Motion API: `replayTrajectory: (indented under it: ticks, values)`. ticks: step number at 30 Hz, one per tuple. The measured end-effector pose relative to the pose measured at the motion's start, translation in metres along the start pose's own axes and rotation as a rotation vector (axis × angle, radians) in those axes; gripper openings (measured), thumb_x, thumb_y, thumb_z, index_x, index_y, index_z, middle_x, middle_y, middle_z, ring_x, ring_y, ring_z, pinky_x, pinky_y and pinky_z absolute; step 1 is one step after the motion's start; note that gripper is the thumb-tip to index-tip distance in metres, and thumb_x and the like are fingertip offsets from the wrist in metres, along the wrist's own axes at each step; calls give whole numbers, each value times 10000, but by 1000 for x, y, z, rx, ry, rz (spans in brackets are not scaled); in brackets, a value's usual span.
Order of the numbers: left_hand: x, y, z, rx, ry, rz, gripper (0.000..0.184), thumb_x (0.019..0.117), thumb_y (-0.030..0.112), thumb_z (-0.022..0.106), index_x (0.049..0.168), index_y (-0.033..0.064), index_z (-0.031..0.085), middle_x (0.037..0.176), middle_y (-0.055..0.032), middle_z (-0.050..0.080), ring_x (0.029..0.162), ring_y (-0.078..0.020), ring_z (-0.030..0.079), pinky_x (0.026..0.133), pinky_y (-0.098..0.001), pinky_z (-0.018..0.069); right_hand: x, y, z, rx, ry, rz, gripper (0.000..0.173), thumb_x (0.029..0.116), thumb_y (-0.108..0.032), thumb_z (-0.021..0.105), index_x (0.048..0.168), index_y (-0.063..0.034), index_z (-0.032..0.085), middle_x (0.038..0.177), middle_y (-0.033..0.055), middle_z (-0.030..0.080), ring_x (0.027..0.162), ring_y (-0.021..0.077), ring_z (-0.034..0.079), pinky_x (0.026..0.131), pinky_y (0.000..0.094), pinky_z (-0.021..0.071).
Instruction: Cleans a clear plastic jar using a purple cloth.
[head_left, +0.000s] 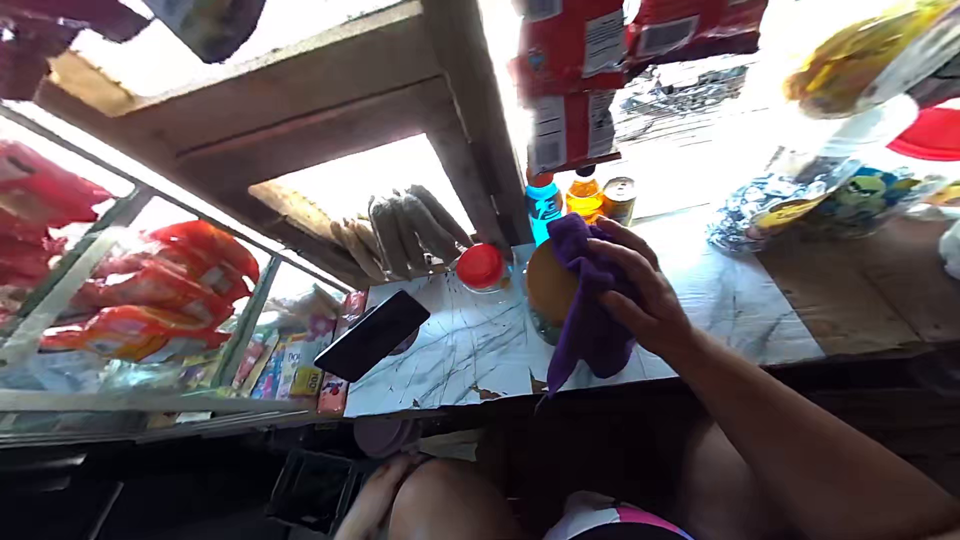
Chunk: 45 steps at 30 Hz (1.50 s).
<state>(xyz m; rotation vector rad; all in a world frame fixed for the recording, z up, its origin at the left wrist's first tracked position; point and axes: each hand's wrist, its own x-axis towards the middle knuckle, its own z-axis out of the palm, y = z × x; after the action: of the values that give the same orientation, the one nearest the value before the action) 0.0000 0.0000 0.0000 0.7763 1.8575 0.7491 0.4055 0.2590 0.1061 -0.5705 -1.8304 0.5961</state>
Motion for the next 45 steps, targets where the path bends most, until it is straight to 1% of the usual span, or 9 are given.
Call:
replayTrajectory:
  ticks: [2,5,9,15,21,29,33,37,45]
  values:
    - [-22,51,-14,-47,-129,382,490,1071,418,384,1037,112,765,1037,-27,771,975,-136,721,902,-341,576,0,2,1,38,-4,81,595,1047,-491,432,1482,-90,496,1607,123,380,1487,208,361,1195,440,369]
    - [-49,139,17,-160,-166,767,491,1010,596,451,1289,268,688,1272,4,708,1161,-176,676,974,-368,560,3,6,0,143,-24,230,626,1067,-508,344,1549,-116,420,1600,55,414,1458,154,395,1200,433,339]
    - [-36,212,118,-235,-45,803,770,984,673,415,1553,155,374,1567,-5,454,1384,-185,500,1069,-434,492,8,6,0,433,-33,483,535,1096,-399,269,1533,-152,453,1538,3,491,1369,80,481,1144,352,410]
    - [8,197,203,-301,-66,1028,958,1009,650,391,1601,-34,77,1679,-203,112,1536,-178,216,1226,-370,282,-13,23,9,605,59,734,516,1121,-336,238,1496,-57,457,1444,63,553,1299,38,516,1115,265,412]
    - [19,186,212,-242,22,1123,1015,971,477,631,1594,-54,31,1662,-282,58,1550,-228,170,1250,-371,230,-12,13,9,780,113,901,288,1113,-167,324,1153,-41,579,888,-18,629,791,-30,589,764,154,509]
    - [21,178,199,-207,-47,1192,871,986,375,655,1623,91,133,1680,-150,175,1523,-172,265,1244,-377,285,-16,23,15,563,136,741,374,1106,-137,344,1405,37,486,1308,98,617,1179,-5,561,1008,150,442]
    - [13,177,185,-154,-96,1169,844,985,382,653,1600,65,171,1665,-160,217,1509,-157,297,1229,-355,309,5,-21,3,299,135,637,343,1056,-30,343,1233,182,547,1225,195,643,1177,19,547,994,120,403]
    - [9,172,171,-32,0,1152,850,967,472,641,1560,-30,296,1617,-256,292,1490,-224,342,1205,-374,324,-6,-36,4,186,32,388,461,1059,-205,319,1304,101,561,1339,152,587,1254,47,517,1087,230,396]
    - [1,160,166,-43,-4,1181,714,972,433,640,1515,19,431,1543,-200,443,1428,-176,426,1195,-359,334,-6,-52,8,-21,24,21,354,1053,-243,451,1167,-27,708,1264,109,662,1240,138,578,1041,323,474]
